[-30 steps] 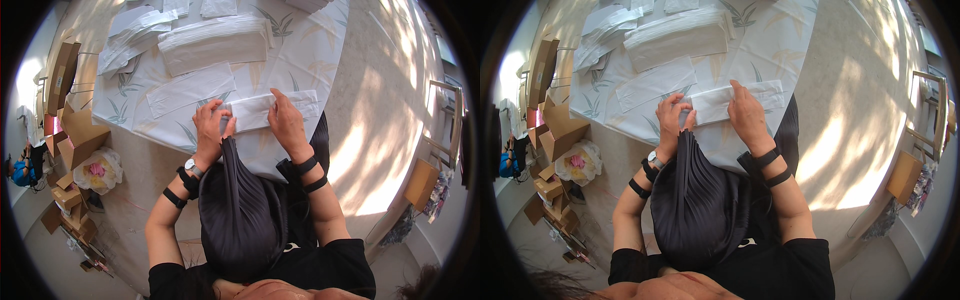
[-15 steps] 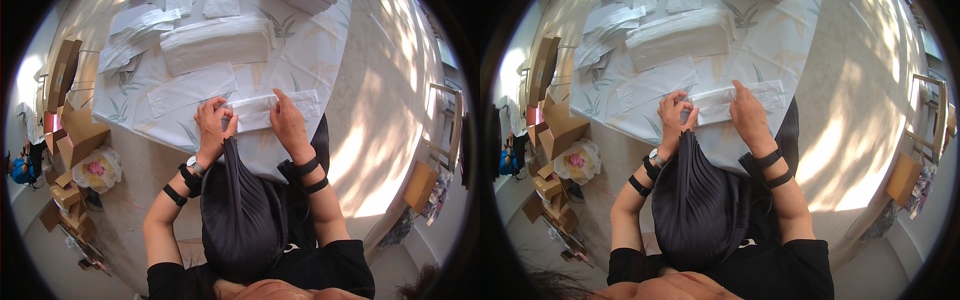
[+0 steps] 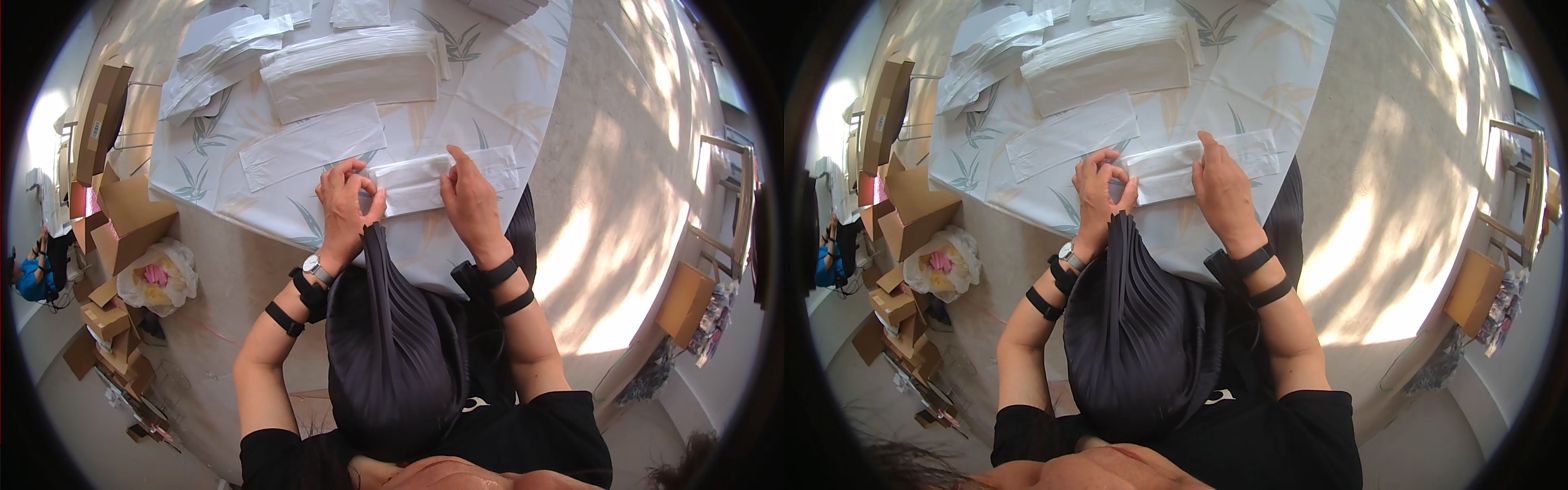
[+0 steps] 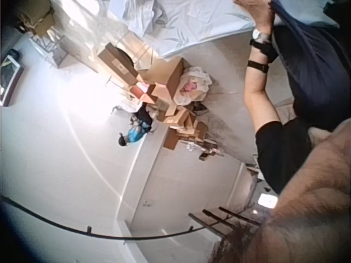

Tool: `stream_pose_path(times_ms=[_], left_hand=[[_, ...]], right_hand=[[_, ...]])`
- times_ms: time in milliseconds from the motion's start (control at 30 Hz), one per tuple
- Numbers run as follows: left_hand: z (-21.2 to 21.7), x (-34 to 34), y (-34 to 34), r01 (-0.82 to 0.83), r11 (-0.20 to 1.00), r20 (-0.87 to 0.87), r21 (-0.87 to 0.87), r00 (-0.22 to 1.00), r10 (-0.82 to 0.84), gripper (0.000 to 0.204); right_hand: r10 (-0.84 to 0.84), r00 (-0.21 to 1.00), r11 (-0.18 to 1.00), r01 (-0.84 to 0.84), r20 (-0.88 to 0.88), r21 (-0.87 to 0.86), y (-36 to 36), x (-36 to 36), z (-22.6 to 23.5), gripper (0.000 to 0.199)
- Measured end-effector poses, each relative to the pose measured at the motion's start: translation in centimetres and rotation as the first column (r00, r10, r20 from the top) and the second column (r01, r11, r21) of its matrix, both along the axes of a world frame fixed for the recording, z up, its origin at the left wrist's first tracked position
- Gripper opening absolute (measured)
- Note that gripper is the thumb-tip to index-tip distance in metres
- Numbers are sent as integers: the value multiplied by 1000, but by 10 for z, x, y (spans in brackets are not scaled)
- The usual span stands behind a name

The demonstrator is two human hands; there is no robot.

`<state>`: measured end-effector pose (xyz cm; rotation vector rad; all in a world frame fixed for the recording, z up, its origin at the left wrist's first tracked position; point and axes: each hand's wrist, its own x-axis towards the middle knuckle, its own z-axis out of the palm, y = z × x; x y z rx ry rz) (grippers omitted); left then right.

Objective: Folding white paper or fabric strips into small rectangles on a table.

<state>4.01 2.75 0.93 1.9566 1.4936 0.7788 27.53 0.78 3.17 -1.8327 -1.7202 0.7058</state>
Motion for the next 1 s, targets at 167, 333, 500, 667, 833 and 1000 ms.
stream_pose_path(times_ms=[167,333,500,667,833,1000], left_hand=[[6,-4,-3,55,982,-29,179,998,-50,30],[11,-17,-8,471,847,-299,247,868,-396,59],[18,-20,-7,597,802,-463,-17,706,-536,72],[10,-30,-2,610,788,-510,-84,653,-560,72],[10,-34,3,639,764,-518,-87,626,-583,72],[9,-35,4,669,741,-480,-67,629,-611,72]], right_hand=[[11,1000,1000,-11,-1,12,0,0,-1,47],[17,1000,1000,-17,3,1,0,2,-2,47],[22,1000,1000,-22,-6,12,0,4,-3,48],[14,1000,1000,-14,-13,6,0,4,-6,47],[-61,997,996,58,-40,-61,1,10,-5,44],[-67,977,928,-14,202,373,-9,8,-17,45]])
